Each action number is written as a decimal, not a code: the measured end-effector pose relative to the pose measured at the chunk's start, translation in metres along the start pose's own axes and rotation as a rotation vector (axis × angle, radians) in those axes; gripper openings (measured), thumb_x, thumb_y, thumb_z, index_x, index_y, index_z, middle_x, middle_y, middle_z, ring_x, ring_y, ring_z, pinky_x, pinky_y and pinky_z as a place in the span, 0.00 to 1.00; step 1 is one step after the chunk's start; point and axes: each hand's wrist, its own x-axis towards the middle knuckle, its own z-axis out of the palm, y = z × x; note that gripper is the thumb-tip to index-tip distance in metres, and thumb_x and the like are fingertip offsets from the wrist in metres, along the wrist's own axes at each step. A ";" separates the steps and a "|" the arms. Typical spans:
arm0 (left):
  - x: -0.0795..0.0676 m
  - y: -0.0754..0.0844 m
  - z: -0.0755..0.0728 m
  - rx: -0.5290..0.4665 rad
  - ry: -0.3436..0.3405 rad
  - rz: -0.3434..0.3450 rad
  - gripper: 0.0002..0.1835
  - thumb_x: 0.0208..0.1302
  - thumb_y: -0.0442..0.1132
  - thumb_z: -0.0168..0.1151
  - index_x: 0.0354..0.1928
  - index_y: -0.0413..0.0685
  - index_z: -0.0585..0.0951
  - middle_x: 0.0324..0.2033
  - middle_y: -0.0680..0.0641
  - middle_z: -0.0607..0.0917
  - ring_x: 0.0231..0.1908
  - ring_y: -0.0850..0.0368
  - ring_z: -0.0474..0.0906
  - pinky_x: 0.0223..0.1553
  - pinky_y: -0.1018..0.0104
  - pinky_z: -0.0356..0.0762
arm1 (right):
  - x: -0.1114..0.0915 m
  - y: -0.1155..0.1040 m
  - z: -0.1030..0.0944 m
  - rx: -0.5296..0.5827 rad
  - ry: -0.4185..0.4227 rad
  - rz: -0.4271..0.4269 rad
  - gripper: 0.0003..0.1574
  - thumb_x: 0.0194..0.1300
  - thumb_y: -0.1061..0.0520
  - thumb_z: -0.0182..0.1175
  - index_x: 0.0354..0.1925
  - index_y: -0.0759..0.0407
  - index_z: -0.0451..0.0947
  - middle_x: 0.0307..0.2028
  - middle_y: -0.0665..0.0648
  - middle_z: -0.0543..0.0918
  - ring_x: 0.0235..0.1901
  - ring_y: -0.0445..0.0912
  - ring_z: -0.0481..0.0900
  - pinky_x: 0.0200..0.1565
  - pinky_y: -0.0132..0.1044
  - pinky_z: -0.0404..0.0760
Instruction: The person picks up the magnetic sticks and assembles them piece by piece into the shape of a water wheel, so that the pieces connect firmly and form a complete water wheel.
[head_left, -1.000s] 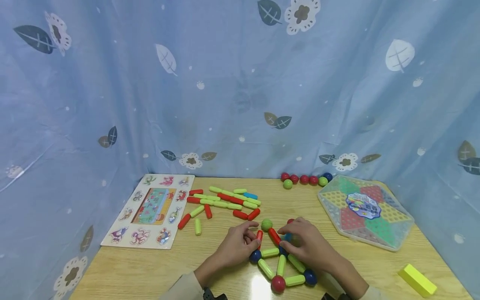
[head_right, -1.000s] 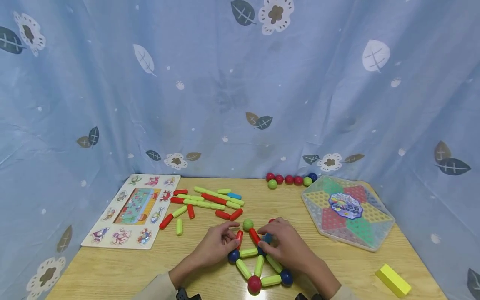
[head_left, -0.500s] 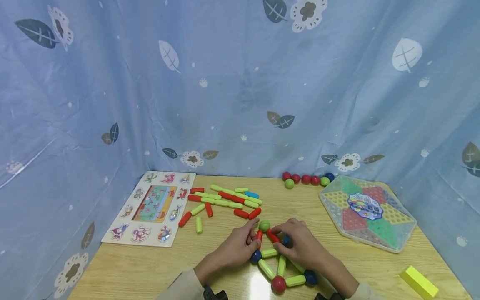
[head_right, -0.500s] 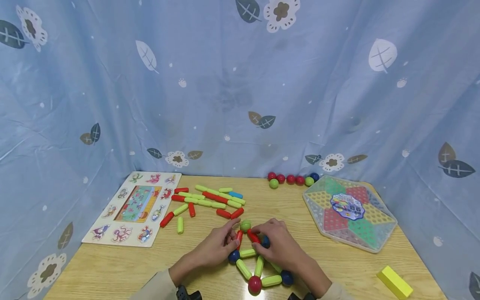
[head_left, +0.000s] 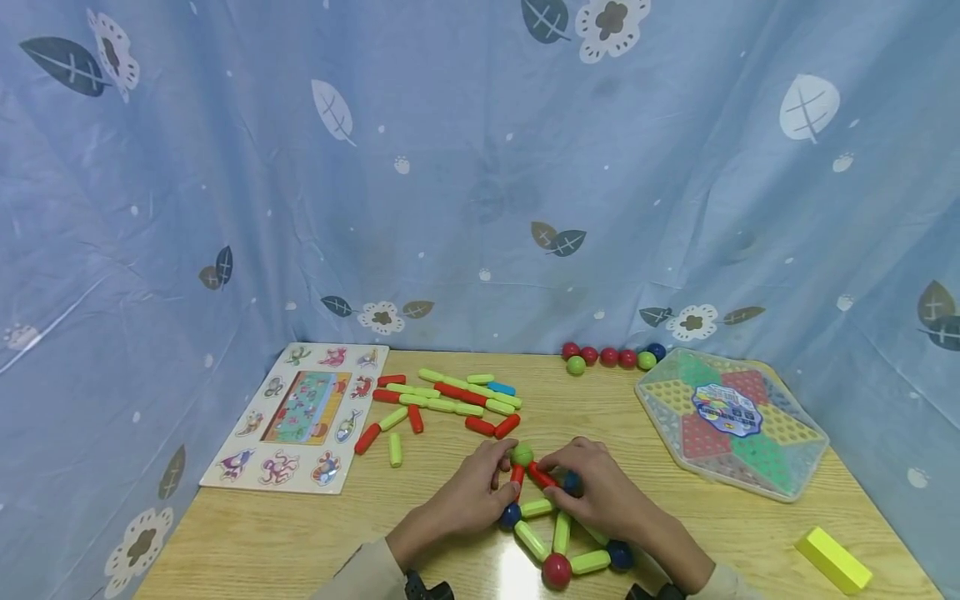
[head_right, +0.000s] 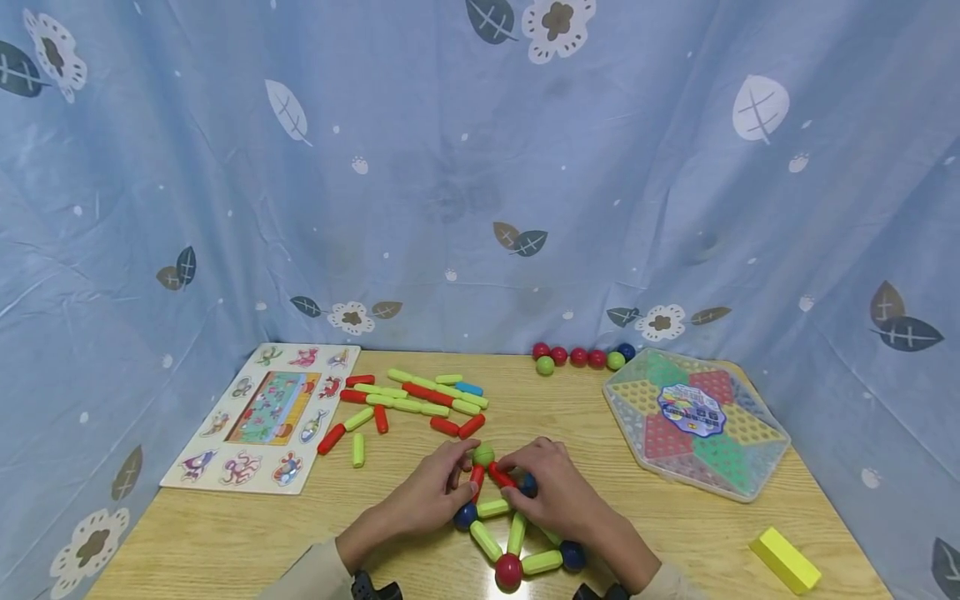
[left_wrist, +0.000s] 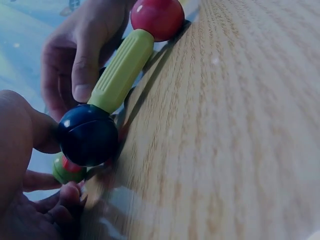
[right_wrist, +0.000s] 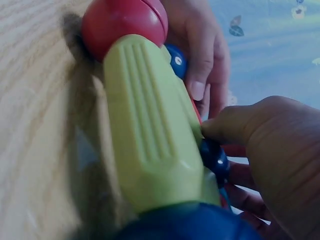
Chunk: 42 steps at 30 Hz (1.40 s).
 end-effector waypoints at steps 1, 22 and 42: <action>-0.001 0.000 0.000 0.012 0.005 0.004 0.34 0.79 0.42 0.63 0.82 0.44 0.67 0.52 0.50 0.75 0.36 0.64 0.71 0.38 0.69 0.71 | 0.000 0.000 -0.002 -0.005 -0.013 -0.006 0.17 0.68 0.52 0.77 0.55 0.44 0.89 0.48 0.37 0.90 0.48 0.38 0.80 0.54 0.49 0.78; -0.008 -0.003 -0.014 0.037 0.067 0.071 0.09 0.75 0.44 0.71 0.51 0.52 0.89 0.38 0.58 0.84 0.35 0.66 0.77 0.39 0.72 0.77 | -0.031 0.008 -0.046 -0.132 -0.017 0.036 0.20 0.62 0.52 0.82 0.50 0.46 0.88 0.44 0.41 0.84 0.42 0.38 0.76 0.43 0.36 0.83; -0.007 -0.054 -0.069 -0.501 -0.060 0.274 0.19 0.77 0.31 0.67 0.64 0.28 0.82 0.57 0.28 0.88 0.57 0.38 0.89 0.58 0.62 0.88 | -0.083 0.038 -0.025 0.335 0.072 0.215 0.10 0.74 0.56 0.73 0.51 0.42 0.88 0.45 0.42 0.90 0.44 0.35 0.84 0.46 0.30 0.83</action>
